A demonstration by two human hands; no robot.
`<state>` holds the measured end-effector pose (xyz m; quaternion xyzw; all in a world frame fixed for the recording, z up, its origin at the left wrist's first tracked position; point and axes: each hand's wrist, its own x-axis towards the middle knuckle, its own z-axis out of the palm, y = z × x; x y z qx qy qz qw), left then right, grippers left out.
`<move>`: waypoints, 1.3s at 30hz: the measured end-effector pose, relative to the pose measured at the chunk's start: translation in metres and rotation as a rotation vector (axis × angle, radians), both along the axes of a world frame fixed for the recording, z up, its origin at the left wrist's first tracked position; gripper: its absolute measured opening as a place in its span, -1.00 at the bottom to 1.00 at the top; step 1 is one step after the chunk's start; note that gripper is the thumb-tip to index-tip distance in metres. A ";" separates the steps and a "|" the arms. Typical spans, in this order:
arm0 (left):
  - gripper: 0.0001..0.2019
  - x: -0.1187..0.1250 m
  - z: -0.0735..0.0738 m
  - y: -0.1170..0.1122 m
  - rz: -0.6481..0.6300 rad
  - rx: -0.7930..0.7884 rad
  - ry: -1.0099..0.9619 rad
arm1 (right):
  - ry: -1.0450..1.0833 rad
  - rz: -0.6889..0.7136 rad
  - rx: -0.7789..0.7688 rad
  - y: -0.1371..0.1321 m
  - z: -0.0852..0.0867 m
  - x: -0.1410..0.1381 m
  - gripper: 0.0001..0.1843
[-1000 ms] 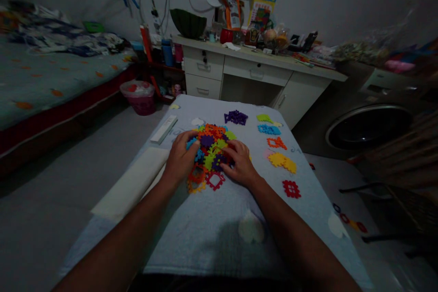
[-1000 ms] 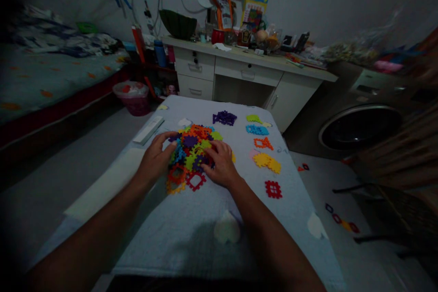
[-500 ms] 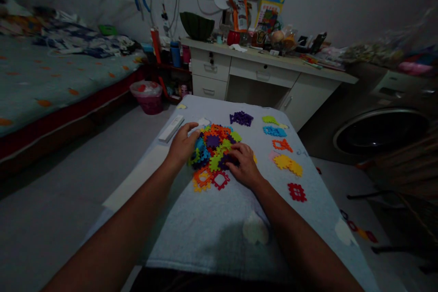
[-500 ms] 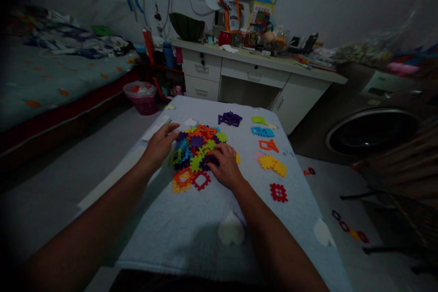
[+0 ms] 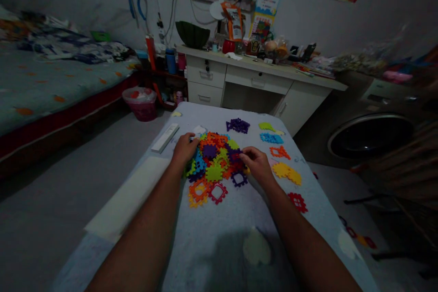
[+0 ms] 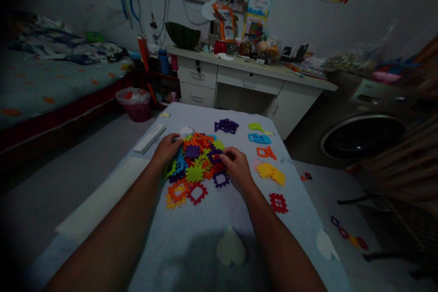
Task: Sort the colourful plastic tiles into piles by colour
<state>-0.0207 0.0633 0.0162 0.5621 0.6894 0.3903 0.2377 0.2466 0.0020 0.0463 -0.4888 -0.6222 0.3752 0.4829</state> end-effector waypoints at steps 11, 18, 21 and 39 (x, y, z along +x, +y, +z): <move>-0.61 0.001 -0.018 0.006 -0.100 0.126 -0.102 | 0.226 -0.470 -0.141 0.118 -0.016 0.012 -0.66; -0.60 -0.001 -0.011 0.013 -0.121 0.080 -0.184 | 0.174 -0.542 -0.181 0.148 -0.040 0.020 -0.80; -0.60 -0.001 -0.010 0.014 -0.131 0.069 -0.184 | 0.140 -0.514 -0.144 0.150 -0.050 0.024 -0.80; -0.63 -0.001 -0.011 0.019 -0.119 0.003 -0.090 | -0.331 -0.076 -0.097 0.132 -0.013 0.026 -0.81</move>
